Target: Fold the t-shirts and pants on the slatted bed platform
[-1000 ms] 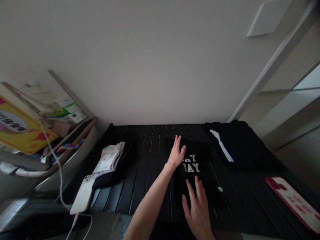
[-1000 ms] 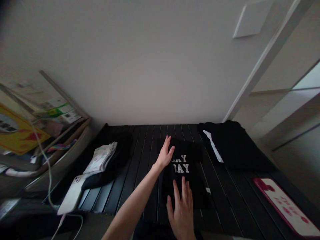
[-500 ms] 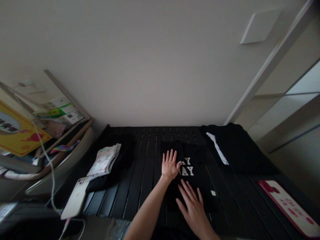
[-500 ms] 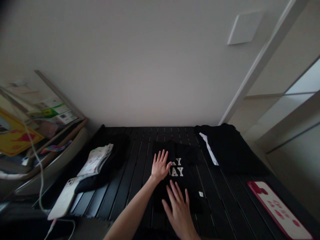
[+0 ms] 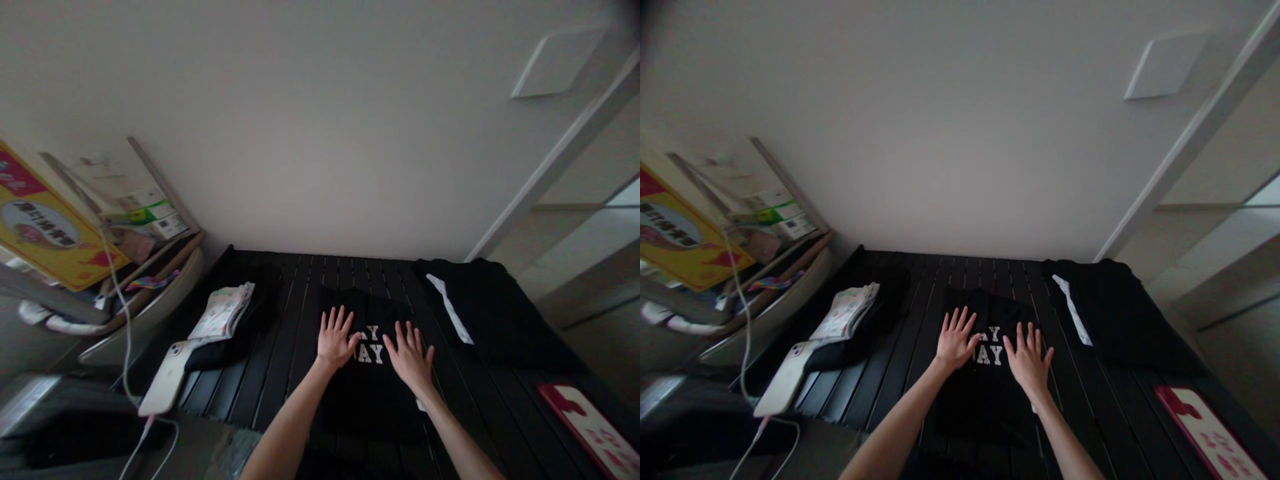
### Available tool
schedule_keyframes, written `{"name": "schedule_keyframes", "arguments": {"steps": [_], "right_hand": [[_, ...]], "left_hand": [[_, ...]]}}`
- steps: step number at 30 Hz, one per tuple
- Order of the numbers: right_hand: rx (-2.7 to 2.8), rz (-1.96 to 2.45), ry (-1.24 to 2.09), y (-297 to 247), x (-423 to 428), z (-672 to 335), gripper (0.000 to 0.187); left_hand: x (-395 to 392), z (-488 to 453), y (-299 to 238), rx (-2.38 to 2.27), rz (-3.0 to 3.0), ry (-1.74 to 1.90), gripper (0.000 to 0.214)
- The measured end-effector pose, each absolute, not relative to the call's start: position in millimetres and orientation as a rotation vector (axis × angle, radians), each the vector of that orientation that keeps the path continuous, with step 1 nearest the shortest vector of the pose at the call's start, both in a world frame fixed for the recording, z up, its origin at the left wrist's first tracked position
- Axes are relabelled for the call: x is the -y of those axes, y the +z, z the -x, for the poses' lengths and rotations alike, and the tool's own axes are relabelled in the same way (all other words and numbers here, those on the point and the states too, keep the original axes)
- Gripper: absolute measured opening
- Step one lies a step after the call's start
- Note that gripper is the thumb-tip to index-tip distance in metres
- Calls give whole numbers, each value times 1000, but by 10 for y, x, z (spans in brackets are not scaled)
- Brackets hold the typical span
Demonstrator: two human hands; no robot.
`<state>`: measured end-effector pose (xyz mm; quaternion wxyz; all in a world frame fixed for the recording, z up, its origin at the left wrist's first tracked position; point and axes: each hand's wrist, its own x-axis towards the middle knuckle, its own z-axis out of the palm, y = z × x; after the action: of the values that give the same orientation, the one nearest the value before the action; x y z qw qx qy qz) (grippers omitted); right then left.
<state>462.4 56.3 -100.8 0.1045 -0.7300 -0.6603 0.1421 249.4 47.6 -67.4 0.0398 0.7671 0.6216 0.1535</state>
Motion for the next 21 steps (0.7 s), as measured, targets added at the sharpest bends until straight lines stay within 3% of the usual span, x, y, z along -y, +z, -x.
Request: {"name": "schedule_keyframes", "arguments": {"steps": [9,16,21], "right_hand": [[1684,1612,641,-605,-742,-4054,82],[1900,1514,1045,-341,-831,-3277,84],[1947,1464,1284,-482,-851,-3139,74]], "left_hand": [[-470,-2498,-663,-1807,-2209,580,58],[-420,-2275,-489,-1837,-1801,1177,56],[-255,-2045,-567,-1947,-1833,1059,57]]}}
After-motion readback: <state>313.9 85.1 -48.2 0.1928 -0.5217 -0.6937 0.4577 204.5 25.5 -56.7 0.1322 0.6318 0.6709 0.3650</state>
